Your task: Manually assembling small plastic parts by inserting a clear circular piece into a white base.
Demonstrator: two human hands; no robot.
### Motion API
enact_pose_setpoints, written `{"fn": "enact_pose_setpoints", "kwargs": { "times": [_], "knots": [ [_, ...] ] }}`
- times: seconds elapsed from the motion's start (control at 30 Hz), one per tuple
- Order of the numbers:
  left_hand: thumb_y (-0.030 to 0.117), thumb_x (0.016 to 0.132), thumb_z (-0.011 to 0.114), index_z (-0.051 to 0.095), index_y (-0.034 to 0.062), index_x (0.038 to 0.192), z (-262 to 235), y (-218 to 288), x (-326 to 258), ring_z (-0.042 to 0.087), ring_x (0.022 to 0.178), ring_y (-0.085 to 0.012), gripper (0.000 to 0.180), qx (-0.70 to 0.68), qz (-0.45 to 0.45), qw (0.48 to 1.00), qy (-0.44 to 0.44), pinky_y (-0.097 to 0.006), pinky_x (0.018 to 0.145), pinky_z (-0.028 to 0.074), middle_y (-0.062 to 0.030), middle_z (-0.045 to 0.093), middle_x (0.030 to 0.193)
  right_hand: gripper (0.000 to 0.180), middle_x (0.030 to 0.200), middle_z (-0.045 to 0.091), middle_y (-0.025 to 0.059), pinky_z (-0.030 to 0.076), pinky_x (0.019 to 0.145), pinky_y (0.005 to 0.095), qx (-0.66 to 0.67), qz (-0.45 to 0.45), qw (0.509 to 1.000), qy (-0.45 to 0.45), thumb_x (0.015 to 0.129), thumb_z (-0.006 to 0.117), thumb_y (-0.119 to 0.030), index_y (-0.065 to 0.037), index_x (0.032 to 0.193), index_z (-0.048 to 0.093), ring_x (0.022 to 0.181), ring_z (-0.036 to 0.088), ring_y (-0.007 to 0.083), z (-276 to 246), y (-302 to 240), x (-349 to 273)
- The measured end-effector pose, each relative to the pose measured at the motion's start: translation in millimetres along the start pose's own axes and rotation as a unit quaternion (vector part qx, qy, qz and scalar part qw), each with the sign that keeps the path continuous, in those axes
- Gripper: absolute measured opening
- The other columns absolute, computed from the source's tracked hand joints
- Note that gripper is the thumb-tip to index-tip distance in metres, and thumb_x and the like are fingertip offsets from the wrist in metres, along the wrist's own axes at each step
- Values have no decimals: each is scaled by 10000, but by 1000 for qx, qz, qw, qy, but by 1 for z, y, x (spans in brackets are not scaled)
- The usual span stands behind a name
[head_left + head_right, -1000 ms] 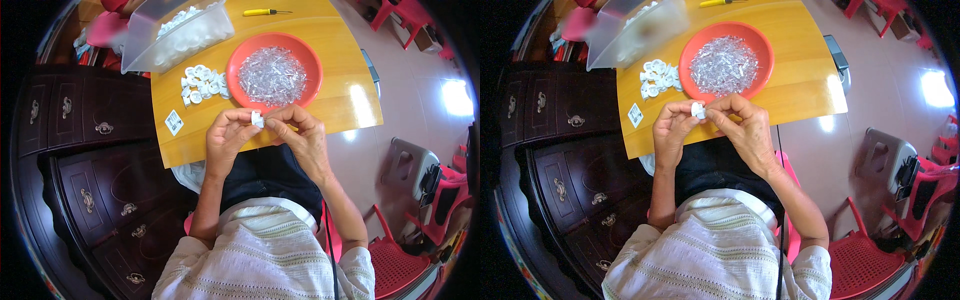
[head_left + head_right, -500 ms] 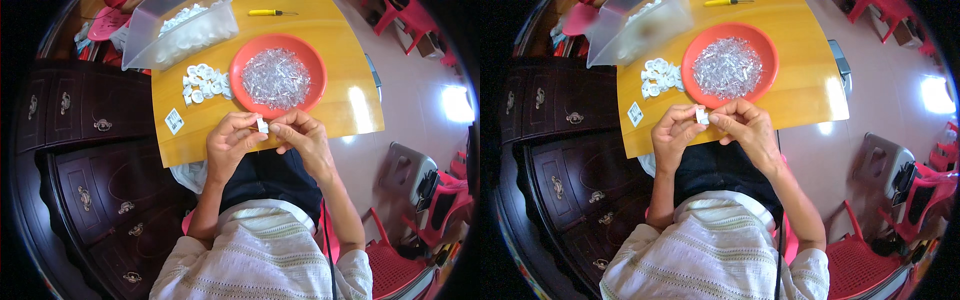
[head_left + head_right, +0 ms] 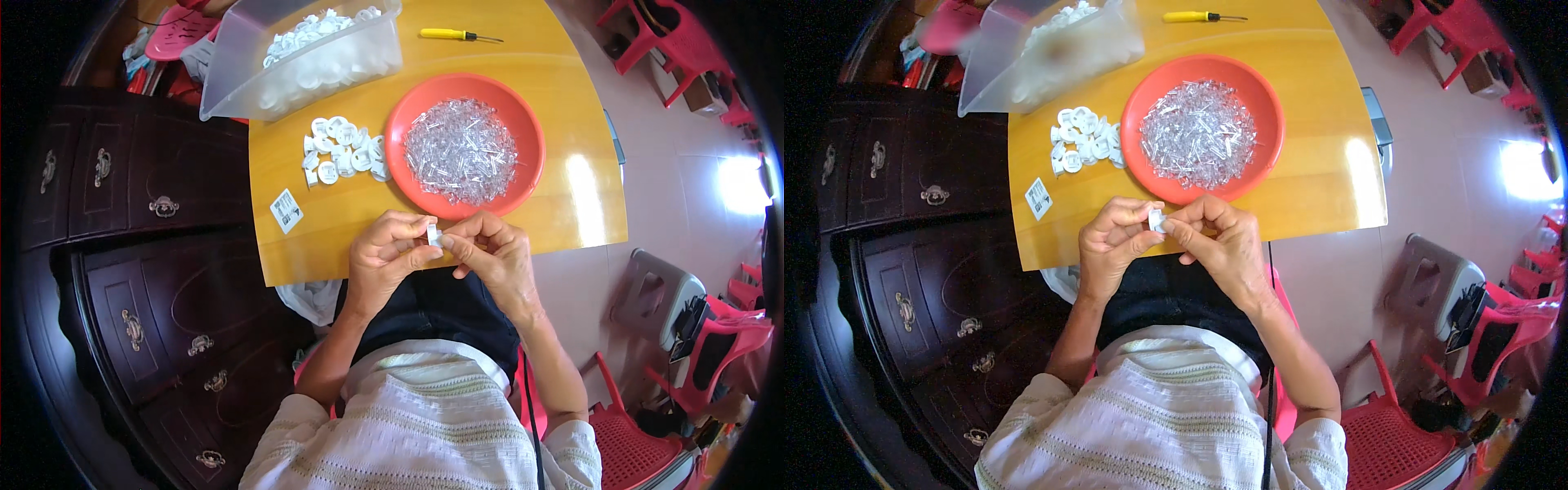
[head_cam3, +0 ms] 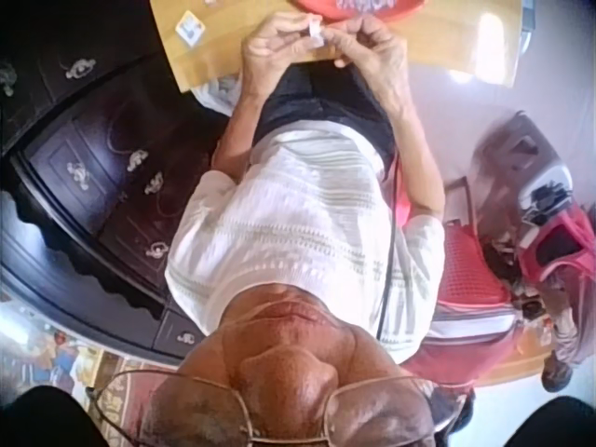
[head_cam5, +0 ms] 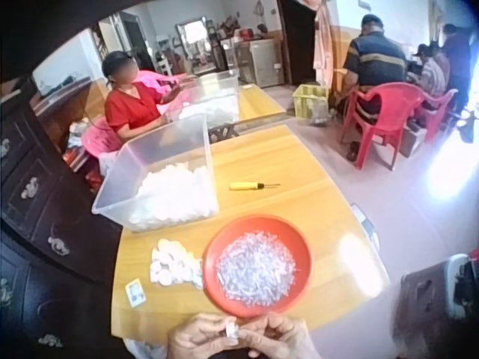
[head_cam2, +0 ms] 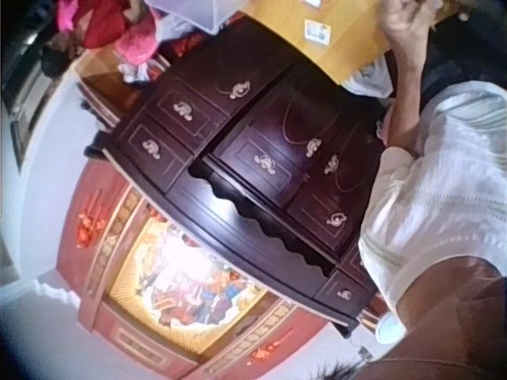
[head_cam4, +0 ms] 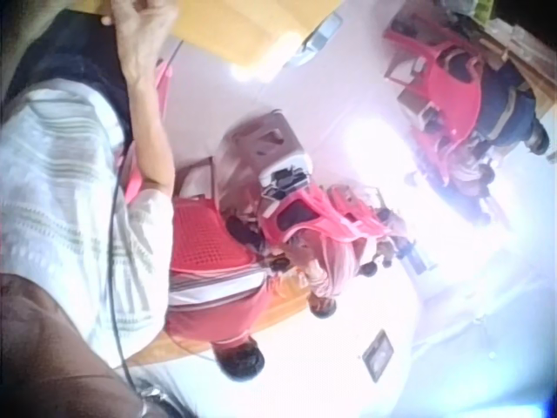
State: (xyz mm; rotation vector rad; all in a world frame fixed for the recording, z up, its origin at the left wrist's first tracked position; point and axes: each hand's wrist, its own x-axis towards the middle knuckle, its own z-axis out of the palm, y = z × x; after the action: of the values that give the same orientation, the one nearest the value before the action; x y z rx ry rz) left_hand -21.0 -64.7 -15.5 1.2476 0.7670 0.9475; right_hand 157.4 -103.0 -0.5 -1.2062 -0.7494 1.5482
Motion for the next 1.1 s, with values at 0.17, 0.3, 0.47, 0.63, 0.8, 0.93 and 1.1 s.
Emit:
{"fn": "enact_pose_setpoints", "kwargs": {
  "times": [0.17,0.3,0.47,0.63,0.8,0.93,1.1],
  "knots": [
    [-92,794,699,628,-18,1045,-12,11,28,613,1013,-147,271,37,7,999,-32,-268,889,526,-79,593,1105,126,811,668,34,517,591,229,-41,1,999,23,880,688,-100,10,931,653,708,601,59,4,-16,12],
    [-11,780,731,661,12,1013,-38,57,88,635,919,-122,244,323,118,938,-37,-262,791,534,-55,655,999,200,824,662,111,512,643,326,-299,-225,925,64,805,729,-123,-10,950,650,705,647,208,-1,-25,34],
    [84,792,740,672,52,1035,-89,104,172,655,826,-146,255,475,314,808,150,-269,733,524,-54,658,977,169,864,595,79,515,665,399,-504,-253,818,111,774,712,-119,-70,917,635,814,624,280,3,-28,52],
    [99,821,714,638,58,1144,-104,113,205,600,1064,-270,334,439,207,862,144,-313,941,458,-127,617,1173,160,888,562,66,523,674,415,-566,-258,777,99,763,684,-100,-91,906,614,868,609,270,4,-25,60],
    [43,781,717,655,37,1088,-77,95,168,625,951,-179,314,553,420,698,175,-271,797,503,-87,645,1055,110,871,563,73,522,670,413,-581,-252,767,106,765,653,-91,-82,862,601,856,614,272,-1,-24,62],
    [27,788,713,693,59,1005,-42,51,105,631,986,-244,220,457,295,835,84,-318,821,507,-93,660,1038,93,847,562,83,514,662,409,-561,-241,786,102,770,655,-94,-72,836,594,821,619,280,-4,-25,64],
    [5,771,720,685,38,972,-14,13,70,610,864,-254,207,428,229,874,23,-345,760,500,-93,634,946,83,831,576,90,504,658,404,-514,-249,814,105,804,665,-109,-68,840,602,777,623,296,-8,-29,61]
  ]
}}
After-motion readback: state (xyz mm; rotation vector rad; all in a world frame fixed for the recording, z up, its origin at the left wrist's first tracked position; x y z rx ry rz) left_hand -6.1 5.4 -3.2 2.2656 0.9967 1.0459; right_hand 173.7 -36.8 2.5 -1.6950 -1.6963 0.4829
